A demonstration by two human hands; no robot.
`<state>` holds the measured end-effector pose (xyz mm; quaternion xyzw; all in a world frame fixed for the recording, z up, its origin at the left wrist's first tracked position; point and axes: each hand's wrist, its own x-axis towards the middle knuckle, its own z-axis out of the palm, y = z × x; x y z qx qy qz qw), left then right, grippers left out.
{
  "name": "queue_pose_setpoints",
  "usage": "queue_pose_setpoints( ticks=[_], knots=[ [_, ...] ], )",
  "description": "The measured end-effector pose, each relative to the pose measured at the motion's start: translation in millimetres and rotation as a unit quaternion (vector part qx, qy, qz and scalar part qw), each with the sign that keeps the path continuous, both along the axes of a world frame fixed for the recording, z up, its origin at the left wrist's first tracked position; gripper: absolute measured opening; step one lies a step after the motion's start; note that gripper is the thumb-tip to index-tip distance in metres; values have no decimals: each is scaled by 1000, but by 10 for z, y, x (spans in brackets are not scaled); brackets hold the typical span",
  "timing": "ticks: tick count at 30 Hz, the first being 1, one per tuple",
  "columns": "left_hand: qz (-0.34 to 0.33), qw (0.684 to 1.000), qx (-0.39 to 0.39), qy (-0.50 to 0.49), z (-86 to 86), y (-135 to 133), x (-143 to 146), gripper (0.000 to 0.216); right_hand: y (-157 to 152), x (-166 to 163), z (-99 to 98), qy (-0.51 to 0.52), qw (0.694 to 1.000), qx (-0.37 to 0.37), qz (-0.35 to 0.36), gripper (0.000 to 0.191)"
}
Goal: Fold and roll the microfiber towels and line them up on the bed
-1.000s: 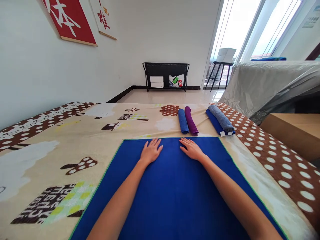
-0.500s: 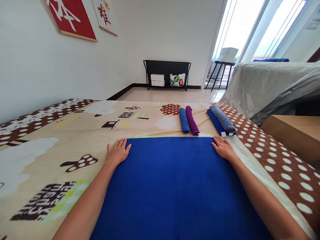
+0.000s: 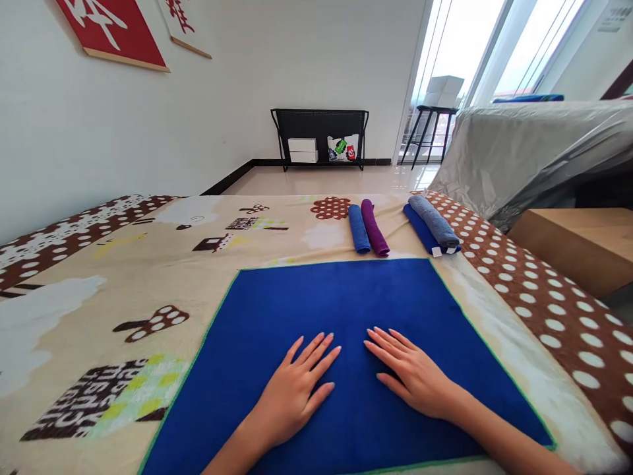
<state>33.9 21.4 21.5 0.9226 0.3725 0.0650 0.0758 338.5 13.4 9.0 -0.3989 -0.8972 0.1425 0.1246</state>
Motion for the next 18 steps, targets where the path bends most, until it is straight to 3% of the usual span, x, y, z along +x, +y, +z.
queue_pose_setpoints(
  ticks=[3, 7, 9, 11, 14, 18],
  knots=[
    [107, 994, 33, 14, -90, -83, -514, 67, -123, 427, -80, -35, 995, 15, -96, 62],
    [272, 957, 95, 31, -290, -351, -1261, 70, -379, 1070, -315, -42, 974, 51, -218, 66],
    [318, 940, 119, 25, -339, -490, -1532, 68, -494, 1332, -415, -21, 965, 71, -252, 62],
    [332, 931, 153, -4, -315, -595, -1612, 64, -572, 1429, -456, 3, 956, 104, -276, 57],
    [294, 928, 205, -99, -164, -693, -1251, 61, -626, 1094, -381, 20, 940, 165, -298, 50],
    [171, 952, 206, -149, -24, -717, -154, 64, -620, -26, -174, 39, 952, 196, -233, 45]
  ],
)
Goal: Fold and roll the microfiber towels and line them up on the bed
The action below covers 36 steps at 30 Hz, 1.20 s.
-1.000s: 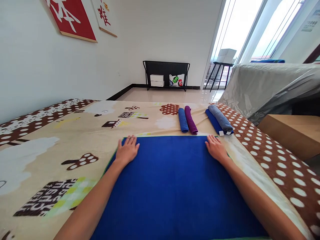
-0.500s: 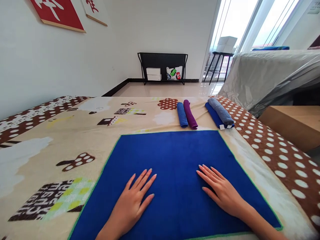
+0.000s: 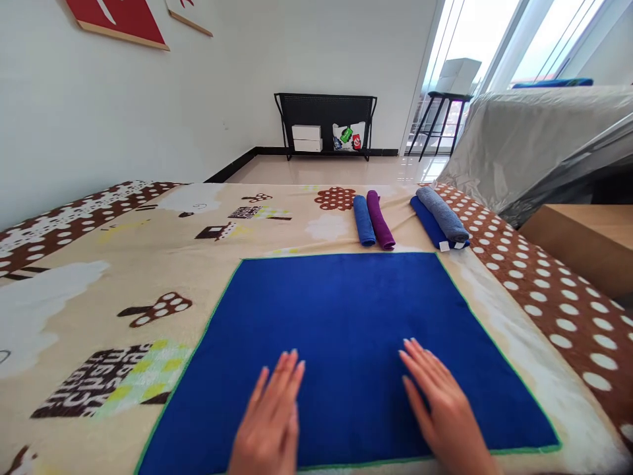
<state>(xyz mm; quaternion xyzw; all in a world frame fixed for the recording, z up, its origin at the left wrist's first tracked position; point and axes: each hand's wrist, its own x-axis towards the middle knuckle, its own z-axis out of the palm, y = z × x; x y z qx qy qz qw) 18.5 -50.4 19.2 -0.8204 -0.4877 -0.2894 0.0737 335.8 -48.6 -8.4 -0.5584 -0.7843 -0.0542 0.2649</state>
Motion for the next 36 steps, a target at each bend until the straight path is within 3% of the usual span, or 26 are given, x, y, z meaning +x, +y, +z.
queue_pose_setpoints(
  ticks=[3, 5, 8, 12, 16, 20, 23, 26, 29, 32, 34, 36],
  knots=[
    [-6, 999, -1, 50, -103, 51, 687, 68, 54, -722, 36, -22, 997, 5, 74, 49],
    [19, 996, 2, 84, -213, 85, 900, 68, 91, -948, -10, -29, 997, 21, 75, 51],
    [34, 991, -1, 130, -308, 94, 934, 64, 103, -968, -79, -39, 997, 15, 58, 53],
    [21, 985, -16, 172, -269, 78, 795, 61, 65, -784, -54, -76, 995, -27, 62, 57],
    [63, 978, -68, 186, -232, 166, 344, 61, 50, -399, -67, -84, 994, -65, 13, 63],
    [205, 959, -124, 148, -304, 234, -624, 58, -29, 450, -214, -59, 992, -91, -71, 64],
    [232, 954, -138, 129, -360, 157, -1272, 59, -153, 1145, -325, -28, 987, -101, -118, 61],
    [234, 959, -113, 113, -279, 79, -1446, 58, -195, 1480, -333, -19, 987, -103, -124, 59],
    [177, 976, -71, 104, 8, 166, -1087, 58, -25, 1247, -201, -31, 991, -81, -99, 58],
    [18, 989, -93, 111, 299, 442, -381, 60, 327, 541, -1, -47, 996, -77, -12, 58],
    [-71, 979, -136, 131, 345, 682, 106, 62, 581, -9, 109, -61, 989, -104, 91, 57],
    [-119, 969, -162, 140, 255, 925, 440, 60, 799, -439, 170, -55, 979, -125, 154, 59]
  ],
)
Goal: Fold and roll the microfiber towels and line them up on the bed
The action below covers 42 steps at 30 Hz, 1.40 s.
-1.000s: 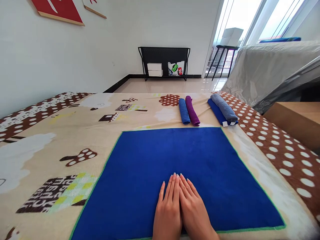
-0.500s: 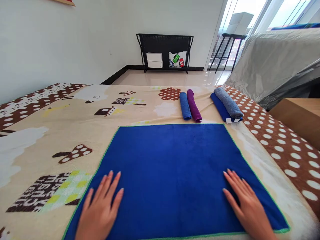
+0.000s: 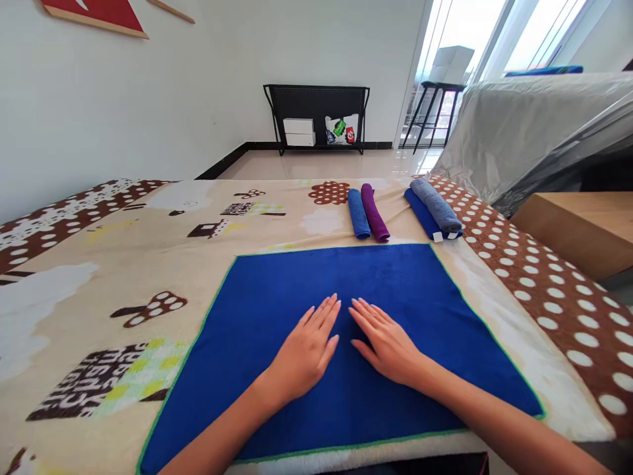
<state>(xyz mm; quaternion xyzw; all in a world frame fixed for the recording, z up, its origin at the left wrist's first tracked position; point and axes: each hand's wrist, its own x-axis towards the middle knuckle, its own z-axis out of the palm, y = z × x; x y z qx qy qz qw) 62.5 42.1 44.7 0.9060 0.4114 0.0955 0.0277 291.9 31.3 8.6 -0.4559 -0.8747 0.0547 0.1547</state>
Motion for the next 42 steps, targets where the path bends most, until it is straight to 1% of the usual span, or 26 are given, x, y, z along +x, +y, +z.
queue_pose_setpoints(
  ticks=[2, 4, 6, 7, 8, 10, 12, 13, 15, 17, 18, 20, 22, 23, 24, 25, 26, 27, 29, 32, 34, 35, 36, 38, 40, 42],
  knots=[
    [-3, 1000, -15, 11, -159, 210, 57, 59, 162, -165, 3, 1, 1000, -18, 25, 61],
    [39, 999, -14, 30, -312, 352, -210, 58, 257, 5, -50, -12, 1000, -25, 10, 61],
    [124, 991, 2, 47, -430, 399, -745, 55, 270, 475, -150, -31, 998, -23, -55, 60],
    [172, 984, 18, 50, -477, 384, -1069, 55, 243, 783, -211, -40, 993, -20, -106, 61],
    [215, 975, 33, 51, -517, 345, -1399, 57, 196, 1111, -273, -50, 985, -17, -162, 61],
    [266, 962, 37, 55, -571, 215, -1986, 59, 63, 1732, -384, -71, 965, -17, -254, 65],
    [296, 953, 32, 59, -569, 65, -2348, 57, -66, 2167, -440, -93, 948, -12, -305, 68],
    [306, 949, 38, 59, -539, 4, -2415, 55, -106, 2276, -436, -103, 942, 3, -318, 71],
    [318, 944, 69, 55, -421, -58, -2302, 54, -103, 2239, -354, -109, 937, 51, -329, 74],
    [295, 950, 90, 44, -262, -25, -1891, 55, 9, 1867, -196, -91, 943, 91, -306, 72],
    [263, 961, 80, 42, -190, 27, -1601, 56, 93, 1576, -106, -77, 952, 97, -281, 69],
    [174, 983, 45, 42, -102, 195, -947, 60, 283, 871, 51, -56, 981, 65, -175, 64],
    [99, 993, 5, 58, -115, 426, -352, 57, 472, 175, 130, -44, 996, 23, -79, 59],
    [86, 994, -7, 65, -155, 553, -136, 56, 563, -100, 134, -42, 997, 20, -59, 57],
    [84, 994, -10, 68, -207, 680, -2, 55, 651, -292, 118, -41, 998, 17, -49, 56],
    [91, 993, -11, 69, -263, 800, 40, 55, 736, -387, 86, -41, 998, 15, -47, 55],
    [107, 992, -10, 68, -316, 906, -14, 54, 815, -378, 46, -41, 998, 14, -54, 55],
    [131, 989, -7, 65, -359, 996, -157, 54, 885, -268, 2, -42, 997, 11, -68, 56],
    [199, 978, -2, 59, -413, 1117, -640, 56, 985, 189, -76, -46, 992, 2, -120, 61],
    [305, 951, 6, 50, -447, 1165, -1486, 63, 1022, 1076, -150, -51, 970, -14, -237, 69],
    [329, 943, 3, 49, -456, 1151, -1868, 65, 1000, 1521, -187, -53, 956, -23, -289, 71],
    [334, 941, 3, 51, -454, 1141, -1969, 66, 986, 1658, -205, -53, 951, -26, -303, 70],
    [337, 940, 5, 55, -443, 1133, -2006, 67, 976, 1732, -220, -53, 948, -27, -312, 70],
    [335, 940, 11, 66, -399, 1121, -1904, 70, 978, 1700, -233, -48, 944, -19, -326, 70],
    [310, 948, 20, 75, -339, 1113, -1597, 69, 1010, 1452, -214, -39, 946, 2, -322, 73],
    [256, 963, 26, 76, -294, 1124, -1141, 63, 1062, 1032, -167, -30, 960, 26, -279, 73]
  ],
)
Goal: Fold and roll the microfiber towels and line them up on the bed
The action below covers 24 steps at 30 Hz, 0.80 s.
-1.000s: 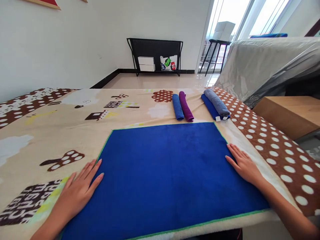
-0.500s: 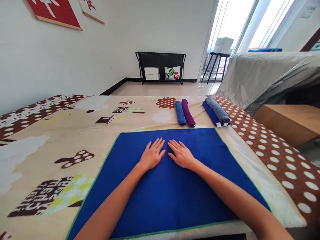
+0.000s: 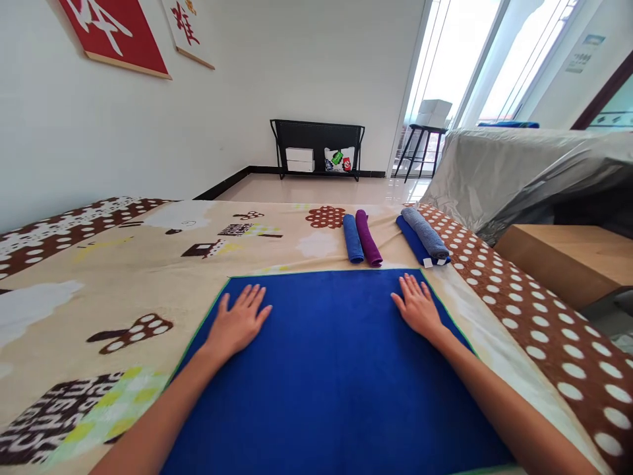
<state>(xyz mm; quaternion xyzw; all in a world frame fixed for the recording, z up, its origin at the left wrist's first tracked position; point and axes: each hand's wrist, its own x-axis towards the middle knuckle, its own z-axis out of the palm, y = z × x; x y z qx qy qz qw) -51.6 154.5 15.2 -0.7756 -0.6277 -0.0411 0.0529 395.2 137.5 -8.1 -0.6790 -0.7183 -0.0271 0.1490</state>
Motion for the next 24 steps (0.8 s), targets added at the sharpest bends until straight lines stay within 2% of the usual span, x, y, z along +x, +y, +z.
queue_pose_setpoints(
  ticks=[4, 6, 7, 8, 10, 14, 17, 20, 24],
  knots=[
    [-106, 994, -9, -3, -30, 156, 970, 56, 146, -985, 93, 1, 989, 20, 149, 57],
    [-121, 992, -18, -11, -87, 297, 1223, 55, 250, -1280, 102, 2, 982, 19, 187, 53],
    [-118, 993, -21, -16, -116, 373, 1244, 54, 311, -1328, 94, 2, 981, 16, 194, 53],
    [-109, 994, -22, -22, -141, 447, 1189, 54, 374, -1303, 80, 1, 981, 10, 193, 53],
    [-68, 997, -20, -33, -181, 574, 877, 56, 492, -1053, 40, -1, 986, -4, 169, 55],
    [50, 998, -12, -44, -238, 688, -77, 63, 619, -163, -45, -4, 997, -32, 71, 63],
    [112, 993, -7, -41, -279, 671, -536, 69, 622, 363, -107, -6, 999, -45, 5, 65],
    [139, 990, -1, -35, -290, 651, -653, 72, 621, 581, -142, -8, 998, -46, -29, 66],
    [136, 990, 7, -24, -164, 628, -529, 69, 569, 454, -20, -12, 999, -18, -41, 64]
  ],
)
